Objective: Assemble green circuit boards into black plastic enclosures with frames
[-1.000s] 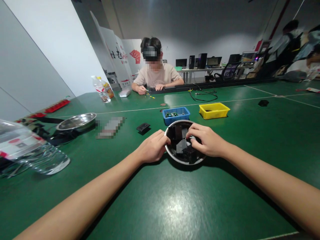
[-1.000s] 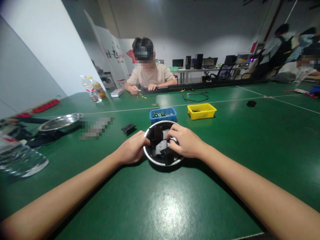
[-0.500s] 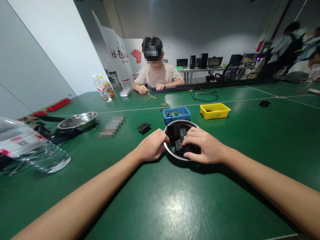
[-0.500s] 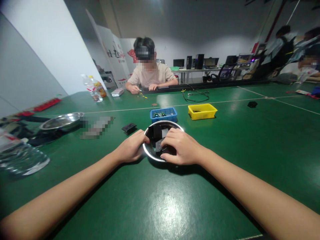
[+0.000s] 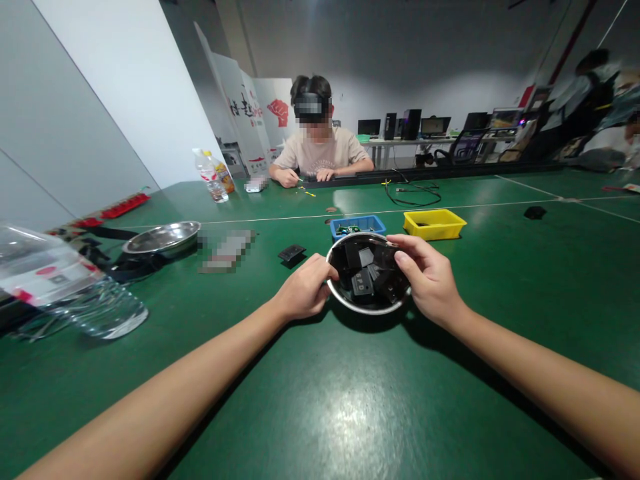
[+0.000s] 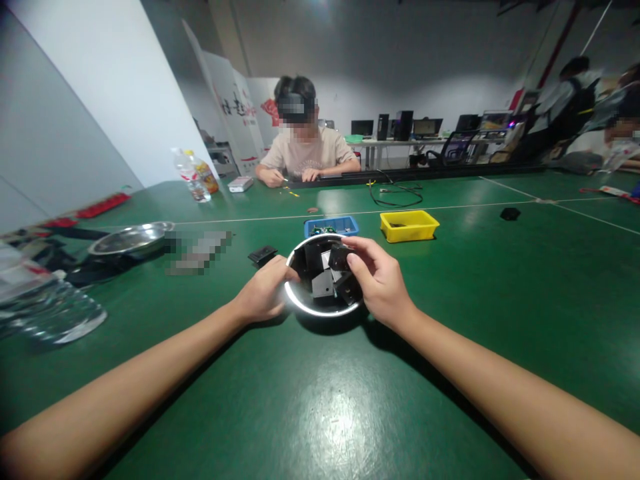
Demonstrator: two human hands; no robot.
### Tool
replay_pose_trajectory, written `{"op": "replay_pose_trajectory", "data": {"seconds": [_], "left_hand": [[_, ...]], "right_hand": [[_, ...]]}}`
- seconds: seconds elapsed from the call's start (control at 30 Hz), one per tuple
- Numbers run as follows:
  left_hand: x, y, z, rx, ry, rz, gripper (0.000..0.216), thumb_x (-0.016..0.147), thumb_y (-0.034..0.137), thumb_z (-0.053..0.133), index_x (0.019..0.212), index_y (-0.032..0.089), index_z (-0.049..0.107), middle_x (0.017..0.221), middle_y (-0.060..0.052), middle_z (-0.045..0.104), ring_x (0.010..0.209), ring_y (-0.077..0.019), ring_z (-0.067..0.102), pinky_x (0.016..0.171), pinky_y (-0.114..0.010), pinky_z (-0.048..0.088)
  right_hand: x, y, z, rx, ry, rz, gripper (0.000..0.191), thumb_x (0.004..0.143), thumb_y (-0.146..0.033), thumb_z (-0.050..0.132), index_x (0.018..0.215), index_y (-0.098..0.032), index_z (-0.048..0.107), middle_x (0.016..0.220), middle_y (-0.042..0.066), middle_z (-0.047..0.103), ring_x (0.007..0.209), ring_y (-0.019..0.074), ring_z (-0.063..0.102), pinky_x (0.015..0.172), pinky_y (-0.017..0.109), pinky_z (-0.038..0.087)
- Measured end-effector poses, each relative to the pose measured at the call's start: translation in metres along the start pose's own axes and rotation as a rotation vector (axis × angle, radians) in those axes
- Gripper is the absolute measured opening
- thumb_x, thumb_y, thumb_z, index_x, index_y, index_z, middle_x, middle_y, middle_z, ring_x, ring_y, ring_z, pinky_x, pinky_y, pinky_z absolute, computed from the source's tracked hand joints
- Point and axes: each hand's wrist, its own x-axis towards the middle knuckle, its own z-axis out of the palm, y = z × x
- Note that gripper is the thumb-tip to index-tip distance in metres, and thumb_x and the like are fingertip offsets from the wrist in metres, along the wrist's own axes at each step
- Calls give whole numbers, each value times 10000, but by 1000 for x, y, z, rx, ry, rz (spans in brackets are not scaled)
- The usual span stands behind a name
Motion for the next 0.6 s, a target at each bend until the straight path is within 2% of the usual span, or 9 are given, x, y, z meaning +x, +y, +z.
{"op": "replay_pose_trajectory", "data": {"seconds": [0.13,0.23,0.3,0.43,0.6], "left_hand": [[1,1,-1,9,16,41,181,778,61,450,899,193,468,765,-38,539,730,-186,473,641,-303,437],[1,3,0,-1,-11,35,179,792,49,441,891,195,472,766,-39,547,737,-185,483,651,-304,445],[1,5,0,-15,-43,26,180,803,43,435,890,194,481,776,-43,554,746,-184,493,658,-303,451],[1,9,0,-34,-83,21,167,825,45,428,877,192,489,783,-47,556,746,-181,499,650,-296,449],[0,7,0,-41,-80,-1,139,831,65,442,872,192,484,786,-51,557,744,-186,502,650,-302,451]], "right_hand": [[1,1,-2,-165,-92,-52,259,919,-245,573,1168,-228,645,1095,60,717,977,212,681,862,363,542],[3,1,-3,-365,-163,-136,228,898,-171,550,1071,-212,692,1128,81,705,1067,230,657,958,402,502],[5,3,-4,-463,-163,-125,217,901,-160,528,991,-206,720,1169,100,694,1124,245,639,995,431,476],[7,6,-5,-634,-193,-52,214,916,-229,538,924,-204,751,1218,123,674,1143,287,622,953,485,465],[5,3,-5,-795,-287,-116,261,938,-334,537,950,-186,752,1287,152,617,1233,326,526,953,507,418]]}}
